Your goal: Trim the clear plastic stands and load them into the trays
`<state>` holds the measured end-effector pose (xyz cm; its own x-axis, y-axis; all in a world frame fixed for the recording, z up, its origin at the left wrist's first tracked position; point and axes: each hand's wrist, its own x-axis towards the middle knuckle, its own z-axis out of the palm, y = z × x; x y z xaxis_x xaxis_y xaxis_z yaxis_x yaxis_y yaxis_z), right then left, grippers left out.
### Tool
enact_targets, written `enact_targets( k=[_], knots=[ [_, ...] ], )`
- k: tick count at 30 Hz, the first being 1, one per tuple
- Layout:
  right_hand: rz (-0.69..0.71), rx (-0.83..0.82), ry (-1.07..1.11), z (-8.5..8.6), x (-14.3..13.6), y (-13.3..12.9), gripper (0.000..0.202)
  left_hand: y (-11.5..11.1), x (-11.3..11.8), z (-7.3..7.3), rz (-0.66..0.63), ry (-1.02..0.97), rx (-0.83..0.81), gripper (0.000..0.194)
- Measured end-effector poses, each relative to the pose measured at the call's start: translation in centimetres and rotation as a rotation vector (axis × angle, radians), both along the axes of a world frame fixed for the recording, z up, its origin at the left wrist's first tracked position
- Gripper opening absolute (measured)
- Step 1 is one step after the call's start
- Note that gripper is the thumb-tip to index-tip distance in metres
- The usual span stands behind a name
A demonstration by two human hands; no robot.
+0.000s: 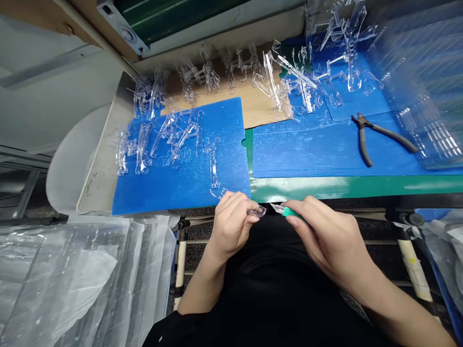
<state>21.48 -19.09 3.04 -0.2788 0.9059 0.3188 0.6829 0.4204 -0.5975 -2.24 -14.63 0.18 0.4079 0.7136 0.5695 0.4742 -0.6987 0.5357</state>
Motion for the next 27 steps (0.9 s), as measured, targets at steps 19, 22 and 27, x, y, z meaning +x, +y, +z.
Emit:
enact_targets(
  k=[19,22,27],
  knots=[
    [-0.042,0.035,-0.122,0.2,0.3,0.0,0.024,0.1,0.2,0.3,0.047,0.121,0.113,0.037],
    [-0.18,0.088,-0.165,-0.9,0.9,1.5,0.024,-0.3,0.4,0.7,-0.043,0.019,-0.025,0.036],
    [-0.193,-0.049,0.09,-1.0,1.8,2.5,0.017,-0.9,1.8,1.4,-0.108,0.125,-0.076,0.032]
  ],
)
